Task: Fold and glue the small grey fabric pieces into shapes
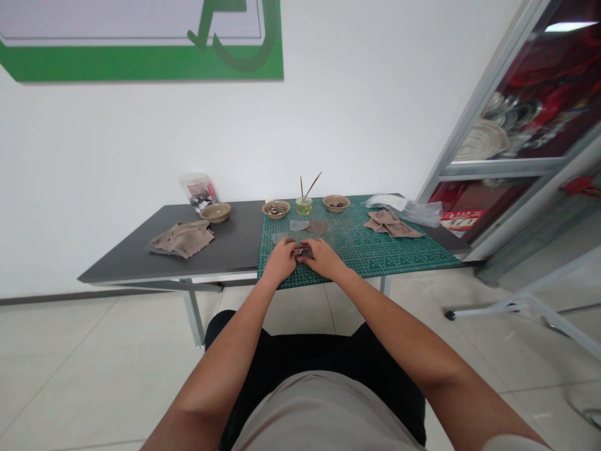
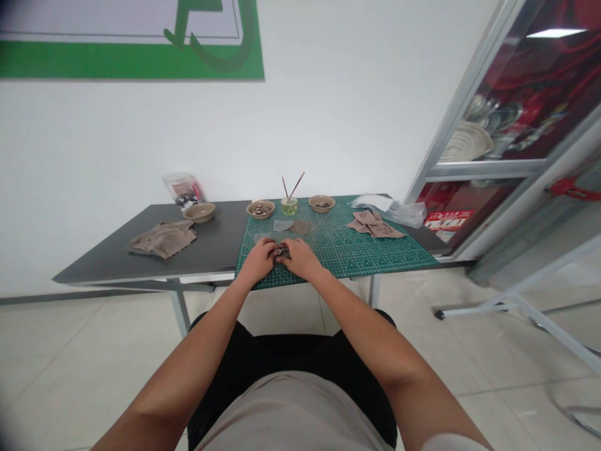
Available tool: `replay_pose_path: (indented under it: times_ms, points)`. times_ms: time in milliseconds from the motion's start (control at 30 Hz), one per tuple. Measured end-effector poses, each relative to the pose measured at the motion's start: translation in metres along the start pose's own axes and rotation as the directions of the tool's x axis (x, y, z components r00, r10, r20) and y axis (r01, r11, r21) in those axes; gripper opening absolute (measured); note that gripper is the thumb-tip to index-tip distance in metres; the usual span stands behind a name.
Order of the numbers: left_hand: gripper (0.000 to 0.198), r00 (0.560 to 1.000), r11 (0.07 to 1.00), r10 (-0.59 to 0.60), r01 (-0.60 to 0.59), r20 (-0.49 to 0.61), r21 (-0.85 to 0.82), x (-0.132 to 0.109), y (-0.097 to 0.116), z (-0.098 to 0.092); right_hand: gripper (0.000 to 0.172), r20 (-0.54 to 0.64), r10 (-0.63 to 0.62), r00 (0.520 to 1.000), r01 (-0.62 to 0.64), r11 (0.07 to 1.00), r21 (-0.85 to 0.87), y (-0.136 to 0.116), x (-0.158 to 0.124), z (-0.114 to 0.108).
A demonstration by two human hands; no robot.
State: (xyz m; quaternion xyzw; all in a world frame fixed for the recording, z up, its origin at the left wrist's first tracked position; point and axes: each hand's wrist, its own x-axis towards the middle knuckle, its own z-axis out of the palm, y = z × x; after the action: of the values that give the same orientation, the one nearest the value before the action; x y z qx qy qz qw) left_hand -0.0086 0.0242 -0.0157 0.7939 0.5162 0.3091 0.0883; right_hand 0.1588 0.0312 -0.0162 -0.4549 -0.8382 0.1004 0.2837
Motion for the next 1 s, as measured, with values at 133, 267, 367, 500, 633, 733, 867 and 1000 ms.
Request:
replay_pose_path:
  times_ms: [133,267,367,500,633,733,867,1000]
  points:
    - [0.016,1.0,0.999,0.003,-0.002,-0.019,0.04,-0.002,-0.002,-0.001,0.048,0.012,0.012,1.0,-0.012,1.0,-0.028,0.004,-0.001,0.001]
    - [0.01,0.996,0.998,-0.067,0.067,-0.058,0.013,-0.006,-0.002,-0.003,0.048,0.023,0.032,0.999,-0.03,0.996,-0.088,0.0,0.0,0.003]
    - [0.008,0.977,0.981,-0.172,0.158,-0.123,-0.113,-0.008,-0.002,-0.004,0.044,0.009,0.055,0.998,-0.054,0.993,-0.101,-0.002,0.001,0.002]
    - [0.011,0.943,0.931,-0.289,0.236,-0.165,-0.278,-0.009,-0.002,-0.009,0.029,-0.049,0.133,0.99,-0.13,0.99,0.06,0.002,0.004,-0.002]
    - [0.012,0.945,0.925,-0.294,0.243,-0.143,-0.292,-0.009,0.0,-0.012,0.028,-0.166,0.242,0.956,-0.193,0.945,0.265,0.012,0.006,-0.008]
    - [0.011,0.949,0.931,-0.288,0.244,-0.132,-0.272,-0.008,0.001,-0.013,0.032,-0.202,0.299,0.932,-0.238,0.93,0.279,0.017,0.005,-0.011]
    - [0.009,0.952,0.937,-0.279,0.241,-0.125,-0.253,-0.007,0.002,-0.013,0.014,-0.175,0.269,0.947,-0.234,0.952,0.199,0.016,0.004,-0.011]
    - [0.01,0.955,0.943,-0.277,0.249,-0.106,-0.222,-0.006,0.001,-0.013,0.012,-0.177,0.278,0.944,-0.244,0.95,0.192,0.012,0.004,-0.013]
